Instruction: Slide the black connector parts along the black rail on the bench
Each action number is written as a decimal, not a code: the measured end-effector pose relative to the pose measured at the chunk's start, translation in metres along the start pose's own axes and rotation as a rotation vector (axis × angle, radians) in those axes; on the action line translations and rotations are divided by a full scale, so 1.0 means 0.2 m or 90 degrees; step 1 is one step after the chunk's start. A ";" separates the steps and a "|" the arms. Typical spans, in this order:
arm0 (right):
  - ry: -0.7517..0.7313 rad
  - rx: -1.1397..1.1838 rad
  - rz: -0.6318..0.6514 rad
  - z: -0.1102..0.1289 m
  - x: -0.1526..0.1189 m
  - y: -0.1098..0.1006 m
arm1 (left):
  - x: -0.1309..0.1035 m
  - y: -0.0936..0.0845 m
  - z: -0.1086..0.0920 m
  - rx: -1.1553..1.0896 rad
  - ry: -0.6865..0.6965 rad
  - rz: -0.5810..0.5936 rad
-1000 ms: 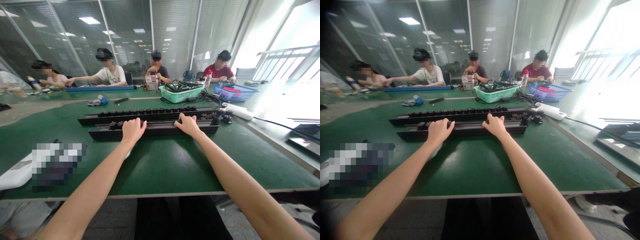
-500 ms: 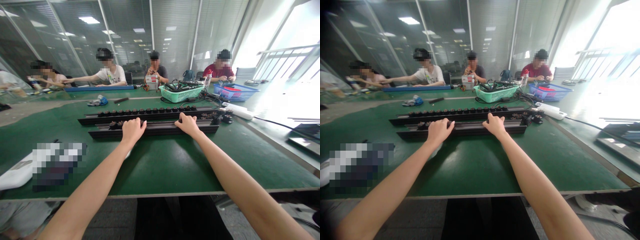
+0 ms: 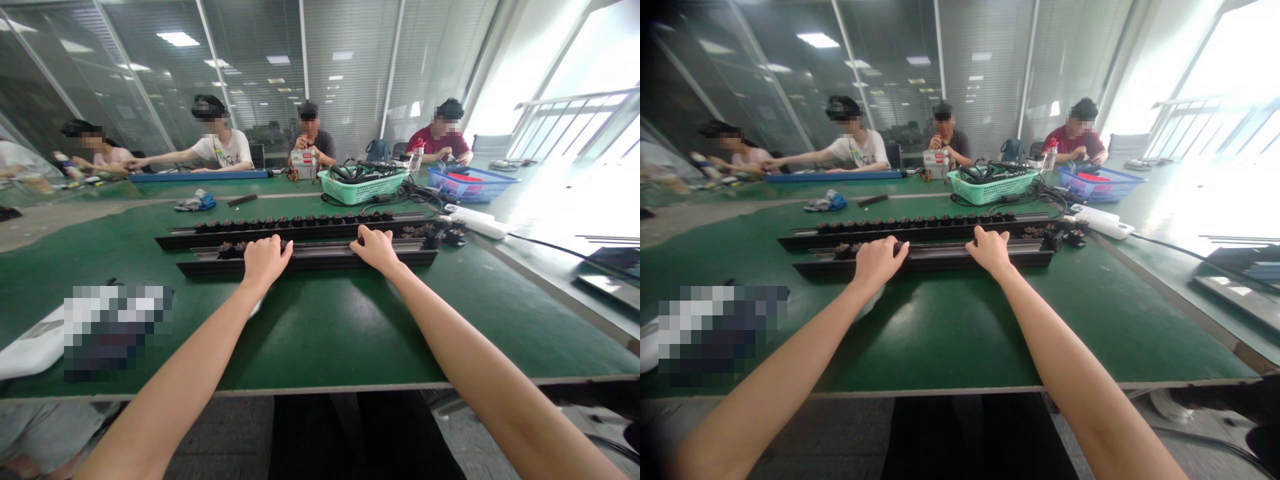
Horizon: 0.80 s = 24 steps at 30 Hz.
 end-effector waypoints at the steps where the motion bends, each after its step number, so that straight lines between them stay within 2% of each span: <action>1: -0.008 0.003 0.002 -0.01 0.00 0.00 | 0.00 0.00 0.00 0.002 0.001 0.002; 8: -0.029 -0.005 0.009 -0.04 0.01 -0.01 | 0.00 0.00 0.00 0.000 0.001 0.001; 24: 0.017 -0.066 -0.007 0.00 -0.02 -0.05 | 0.00 0.01 0.01 0.006 0.006 -0.010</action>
Point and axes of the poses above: each hand's wrist, its own x-axis towards the middle knuckle, its own y-axis out of the palm, z = x × y, the point moved 2 cm from there along x, towards the middle knuckle, and after that the axes turned 12 degrees about y, right-handed, at the moved point
